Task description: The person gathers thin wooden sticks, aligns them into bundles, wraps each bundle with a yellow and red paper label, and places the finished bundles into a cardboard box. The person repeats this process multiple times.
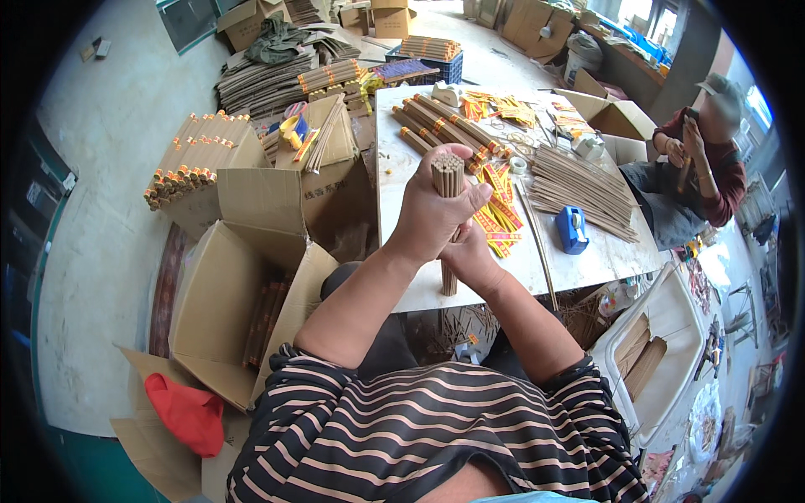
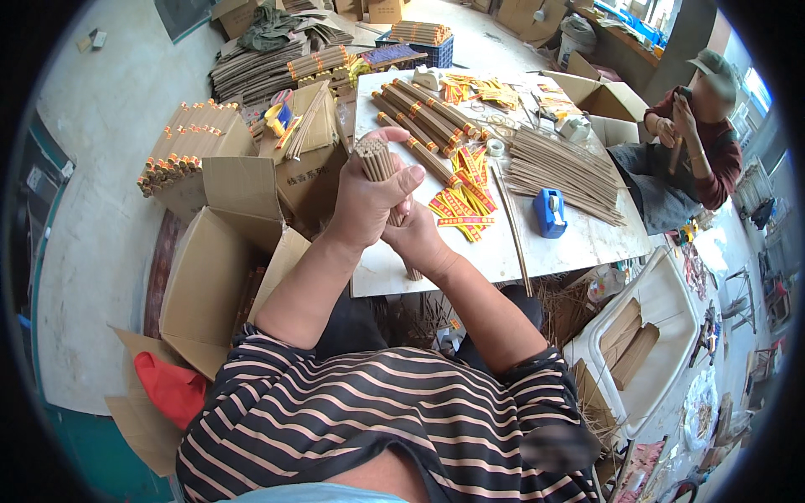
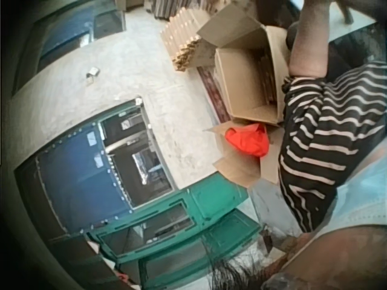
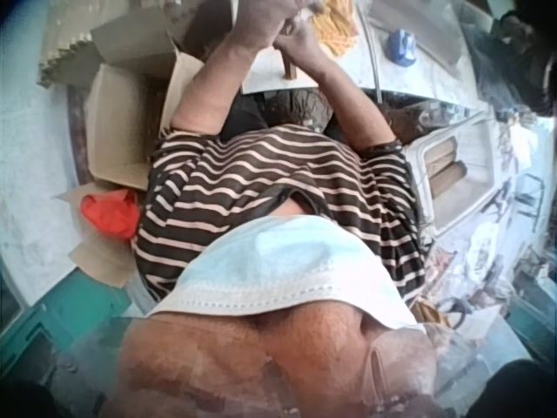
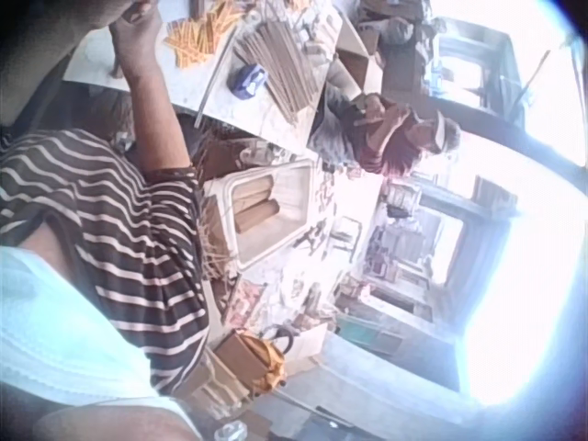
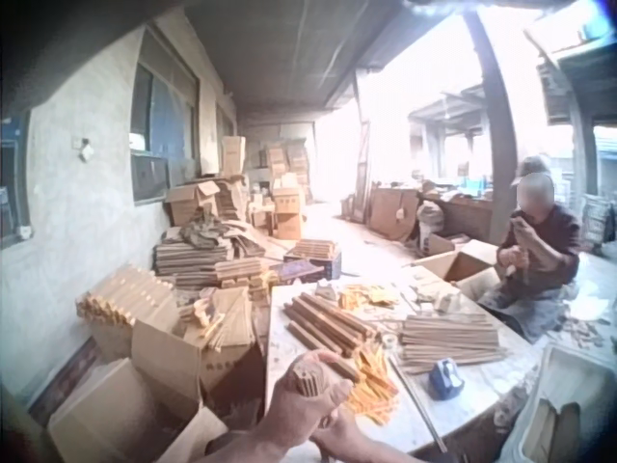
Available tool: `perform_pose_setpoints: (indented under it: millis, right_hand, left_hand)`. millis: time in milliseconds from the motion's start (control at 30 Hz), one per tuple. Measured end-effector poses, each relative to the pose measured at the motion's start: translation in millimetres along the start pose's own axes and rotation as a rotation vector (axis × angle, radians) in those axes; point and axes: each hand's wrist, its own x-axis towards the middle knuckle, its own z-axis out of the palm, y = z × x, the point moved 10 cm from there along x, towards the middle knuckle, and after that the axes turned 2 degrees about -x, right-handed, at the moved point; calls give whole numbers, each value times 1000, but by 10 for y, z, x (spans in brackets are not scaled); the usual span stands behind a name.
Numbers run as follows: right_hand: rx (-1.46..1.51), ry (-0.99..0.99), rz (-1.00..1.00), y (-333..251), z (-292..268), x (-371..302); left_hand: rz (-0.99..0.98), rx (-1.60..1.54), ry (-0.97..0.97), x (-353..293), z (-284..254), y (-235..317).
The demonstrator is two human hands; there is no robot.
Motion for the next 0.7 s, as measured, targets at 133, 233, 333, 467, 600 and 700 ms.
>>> perform_pose_setpoints:
  millis: [133,233,333,467,600,700]
  right_hand:
    - [-52,93,-73,-156,-45,-106]
    - [-20,-13,-113,-443,36,-166]
    - [-2,-136,-82,-651,29,-279]
    - [175,109,-114,-878,-602,-381]
    - [-531,244,-237,-1159,-501,-517]
    - [-672,230,-240,-969,-405,-567]
  left_hand:
    - [-24,98,-19,-35,124,104]
    - [-1,257,-45,-81,259,310]
    - [54,411,-59,-115,263,501]
    - [-49,603,-107,-197,198,399]
    - [-178,766,-229,-427,213,-120]
    - [-316,715,-349,-575,383,-361]
